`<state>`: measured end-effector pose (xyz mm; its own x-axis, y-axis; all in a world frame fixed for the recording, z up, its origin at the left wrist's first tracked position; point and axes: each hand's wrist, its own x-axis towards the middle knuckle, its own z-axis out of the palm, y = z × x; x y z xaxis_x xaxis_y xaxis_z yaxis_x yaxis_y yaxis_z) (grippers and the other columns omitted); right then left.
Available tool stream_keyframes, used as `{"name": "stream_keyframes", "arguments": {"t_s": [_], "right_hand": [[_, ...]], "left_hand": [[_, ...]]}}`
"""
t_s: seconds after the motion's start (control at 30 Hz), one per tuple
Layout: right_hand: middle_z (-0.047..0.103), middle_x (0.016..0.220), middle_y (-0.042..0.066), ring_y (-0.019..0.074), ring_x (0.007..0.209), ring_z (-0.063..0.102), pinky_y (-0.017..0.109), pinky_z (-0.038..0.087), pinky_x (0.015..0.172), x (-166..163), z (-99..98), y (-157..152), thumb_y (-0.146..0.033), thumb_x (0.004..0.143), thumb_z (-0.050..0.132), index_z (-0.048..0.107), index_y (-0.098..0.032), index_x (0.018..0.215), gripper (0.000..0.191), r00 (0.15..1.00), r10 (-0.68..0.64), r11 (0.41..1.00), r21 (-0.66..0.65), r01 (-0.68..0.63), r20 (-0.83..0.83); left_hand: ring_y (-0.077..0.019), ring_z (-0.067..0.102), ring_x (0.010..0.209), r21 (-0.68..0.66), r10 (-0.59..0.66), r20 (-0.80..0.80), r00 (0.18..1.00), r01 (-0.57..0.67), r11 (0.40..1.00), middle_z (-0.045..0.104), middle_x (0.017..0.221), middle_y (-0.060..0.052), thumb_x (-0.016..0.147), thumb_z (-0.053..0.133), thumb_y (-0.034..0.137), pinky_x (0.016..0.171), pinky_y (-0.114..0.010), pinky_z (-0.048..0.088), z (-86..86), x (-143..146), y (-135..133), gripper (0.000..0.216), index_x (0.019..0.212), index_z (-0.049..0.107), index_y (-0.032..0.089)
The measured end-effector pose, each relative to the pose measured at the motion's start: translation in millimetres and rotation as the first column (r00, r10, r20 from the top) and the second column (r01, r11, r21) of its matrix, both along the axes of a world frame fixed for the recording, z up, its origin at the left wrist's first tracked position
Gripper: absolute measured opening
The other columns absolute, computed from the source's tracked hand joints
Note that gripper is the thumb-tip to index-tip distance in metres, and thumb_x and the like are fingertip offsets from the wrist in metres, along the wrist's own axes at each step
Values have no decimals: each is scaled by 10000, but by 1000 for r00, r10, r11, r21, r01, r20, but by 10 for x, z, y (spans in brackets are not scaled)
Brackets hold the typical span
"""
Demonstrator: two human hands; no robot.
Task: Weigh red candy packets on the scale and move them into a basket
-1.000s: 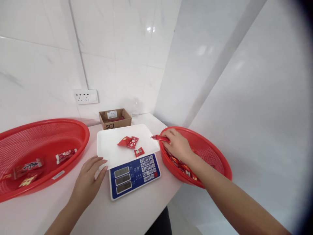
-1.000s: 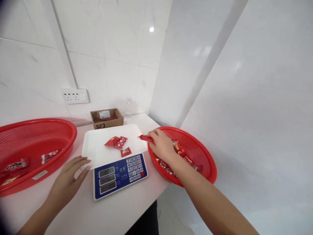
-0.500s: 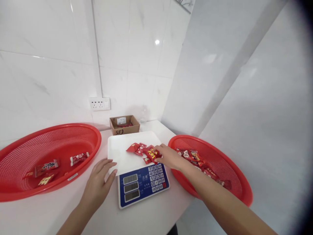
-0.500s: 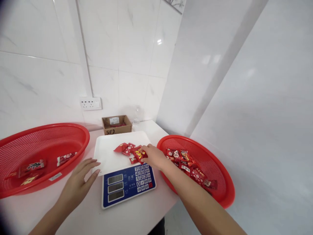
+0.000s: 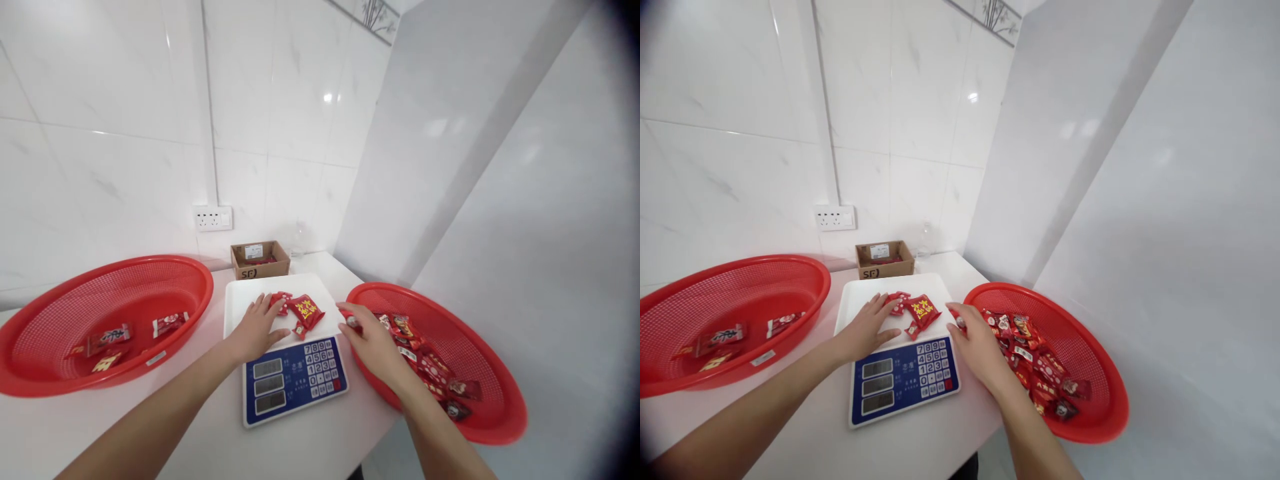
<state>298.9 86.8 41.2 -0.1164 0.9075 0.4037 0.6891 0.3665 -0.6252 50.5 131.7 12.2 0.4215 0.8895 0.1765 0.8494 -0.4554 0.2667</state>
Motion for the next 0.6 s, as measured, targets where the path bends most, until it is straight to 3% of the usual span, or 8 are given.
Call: {"name": "stream_keyframes", "arguments": {"t_s": [0.17,0.33,0.4,0.47,0.6], "right_hand": [[604,1210,60,234,1143,533,396,422,975,456,-148,-446,-401,802,500,592,-237,1128,376,978,-204,977,-70,201,-40],[614,1201,65,245,1155,529,382,421,983,785,-336,-689,-489,762,523,609,-235,1106,436,940,-332,941,-101,324,-80],[614,1201,69,253,1161,523,395,406,995,836,-390,-708,-516,746,528,609,-232,1106,466,926,-364,928,-119,352,-101],[606,1212,71,259,1169,516,410,394,1004,839,-423,-700,-532,739,526,608,-231,1112,487,920,-376,922,-140,360,-114],[603,1217,72,263,1184,502,420,395,1004,795,-446,-673,-545,737,520,611,-232,1113,497,913,-385,919,-143,367,-132]], "left_hand": [[-355,376,1279,6,29,-75,997,-29,1000,355,1422,-205,837,523,431,989,-504,352,73,118,-196,594,1348,389,158],[-312,610,972,-11,-30,-128,991,29,1000,657,1056,-138,852,498,433,798,-459,481,188,200,-451,436,1195,543,168],[-283,593,996,12,-60,-121,991,62,998,659,1042,-113,867,473,437,835,-432,468,205,243,-448,402,1166,557,181],[-274,519,1121,80,-97,-86,992,104,991,607,1167,-113,864,484,437,936,-436,410,193,296,-386,418,1202,529,196],[-332,298,1321,84,-126,-59,990,130,988,438,1381,-135,839,497,488,1059,-543,229,102,393,-173,523,1287,473,218]]}}
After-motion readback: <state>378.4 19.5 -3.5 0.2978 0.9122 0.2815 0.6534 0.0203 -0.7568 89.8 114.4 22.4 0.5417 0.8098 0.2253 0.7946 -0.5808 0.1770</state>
